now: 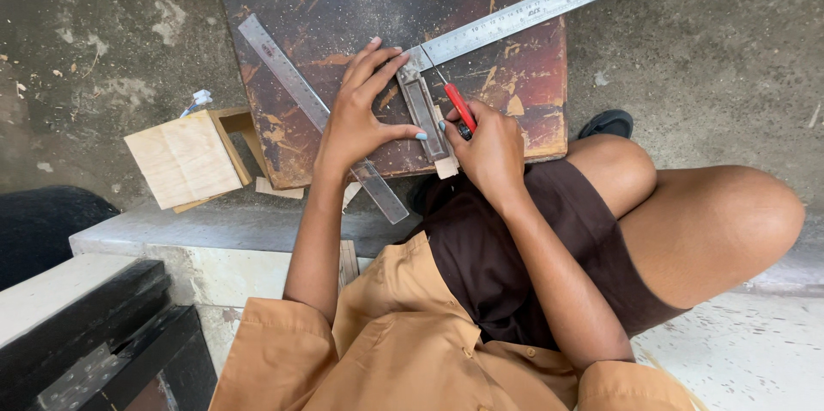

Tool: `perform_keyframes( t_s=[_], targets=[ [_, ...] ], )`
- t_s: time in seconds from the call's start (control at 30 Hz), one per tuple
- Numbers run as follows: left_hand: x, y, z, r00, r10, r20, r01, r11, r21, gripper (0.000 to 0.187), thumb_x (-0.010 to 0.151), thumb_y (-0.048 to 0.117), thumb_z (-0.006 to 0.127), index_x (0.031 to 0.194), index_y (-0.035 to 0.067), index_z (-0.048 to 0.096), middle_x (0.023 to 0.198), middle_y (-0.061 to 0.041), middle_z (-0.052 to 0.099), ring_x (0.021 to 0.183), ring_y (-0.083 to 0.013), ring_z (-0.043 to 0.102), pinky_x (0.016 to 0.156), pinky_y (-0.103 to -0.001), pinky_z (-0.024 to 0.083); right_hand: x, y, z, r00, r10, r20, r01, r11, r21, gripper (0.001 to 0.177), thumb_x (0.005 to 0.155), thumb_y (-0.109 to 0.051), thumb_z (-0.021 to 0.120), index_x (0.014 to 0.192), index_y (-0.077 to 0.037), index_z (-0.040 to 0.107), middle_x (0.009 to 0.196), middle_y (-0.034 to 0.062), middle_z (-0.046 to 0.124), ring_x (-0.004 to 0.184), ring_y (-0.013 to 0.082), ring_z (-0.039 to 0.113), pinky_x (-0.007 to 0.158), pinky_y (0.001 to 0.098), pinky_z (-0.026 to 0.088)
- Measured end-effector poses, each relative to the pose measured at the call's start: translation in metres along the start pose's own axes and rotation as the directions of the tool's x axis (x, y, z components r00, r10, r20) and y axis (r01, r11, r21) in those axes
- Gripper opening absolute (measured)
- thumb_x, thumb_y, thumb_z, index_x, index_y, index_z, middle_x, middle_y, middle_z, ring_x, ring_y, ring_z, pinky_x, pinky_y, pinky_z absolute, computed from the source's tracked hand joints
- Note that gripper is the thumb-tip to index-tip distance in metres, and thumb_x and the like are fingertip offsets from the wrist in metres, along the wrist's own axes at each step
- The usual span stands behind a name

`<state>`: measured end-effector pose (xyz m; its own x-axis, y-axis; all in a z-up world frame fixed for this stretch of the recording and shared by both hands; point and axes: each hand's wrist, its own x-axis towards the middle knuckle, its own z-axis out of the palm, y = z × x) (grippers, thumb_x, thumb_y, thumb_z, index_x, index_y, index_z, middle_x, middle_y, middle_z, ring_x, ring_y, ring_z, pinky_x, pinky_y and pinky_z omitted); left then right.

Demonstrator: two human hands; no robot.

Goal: The person uses a utility knife and a metal ruler to cut small wooden pieces on a workbench. They measure and score the wood, then snap off the cut sections. The person repeats this process with multiple pieces.

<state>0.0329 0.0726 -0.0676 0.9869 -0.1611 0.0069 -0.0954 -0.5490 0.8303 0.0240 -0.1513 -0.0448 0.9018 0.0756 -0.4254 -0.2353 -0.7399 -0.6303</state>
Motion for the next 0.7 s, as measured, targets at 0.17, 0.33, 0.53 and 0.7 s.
perform_keyframes(
  t_s=[0.17, 0.33, 0.53, 0.7],
  targets=[
    [-0.001, 0.008, -0.003, 1.0, 0.008, 0.001, -0.008, 1.0, -0.011, 0.104, 0.052, 0.042, 0.105, 0.141, 0.013, 0.061, 0.142, -0.01, 0.06, 0.145, -0.0366, 0.041, 0.126, -0.05, 0.023, 0.0, 0.001, 0.001, 1.0, -0.003, -0.002, 0.003, 1.0, 0.006, 0.011, 0.087, -0.028, 0.078, 0.096, -0.022, 0.076, 0.084, 0.0156, 0.072, 0.092, 0.0443, 0.07, 0.08, 0.0546, 0.055],
    [-0.005, 0.009, 0.0, 0.999, 0.032, 0.006, -0.032, 0.999, -0.019, 0.106, 0.049, 0.045, 0.105, 0.141, 0.012, 0.062, 0.14, -0.012, 0.061, 0.143, -0.0393, 0.042, 0.125, -0.054, 0.025, 0.001, 0.001, -0.001, 1.0, 0.0, -0.002, 0.0, 1.0, 0.009, 0.01, 0.087, -0.027, 0.078, 0.096, -0.023, 0.076, 0.084, 0.0148, 0.073, 0.093, 0.0436, 0.071, 0.081, 0.0542, 0.056],
    [-0.01, 0.005, 0.004, 0.999, 0.05, 0.002, -0.05, 0.999, 0.014, 0.103, 0.053, 0.045, 0.104, 0.141, 0.012, 0.061, 0.14, -0.011, 0.06, 0.142, -0.0389, 0.044, 0.124, -0.053, 0.027, 0.001, 0.001, 0.0, 1.0, 0.01, 0.012, -0.01, 1.0, -0.005, 0.009, 0.087, -0.029, 0.077, 0.095, -0.025, 0.076, 0.086, 0.0136, 0.073, 0.094, 0.0426, 0.071, 0.082, 0.0544, 0.056],
    [-0.012, 0.019, 0.004, 0.998, -0.013, 0.056, 0.01, 0.999, 0.046, 0.109, 0.059, 0.046, 0.103, 0.15, 0.014, 0.052, 0.159, -0.017, 0.041, 0.148, -0.0447, 0.033, 0.125, -0.06, 0.021, 0.002, 0.001, -0.003, 1.0, 0.011, 0.026, -0.012, 0.999, 0.037, 0.01, 0.087, -0.028, 0.077, 0.097, -0.024, 0.077, 0.085, 0.0139, 0.074, 0.095, 0.0432, 0.071, 0.082, 0.0542, 0.056]
  ],
)
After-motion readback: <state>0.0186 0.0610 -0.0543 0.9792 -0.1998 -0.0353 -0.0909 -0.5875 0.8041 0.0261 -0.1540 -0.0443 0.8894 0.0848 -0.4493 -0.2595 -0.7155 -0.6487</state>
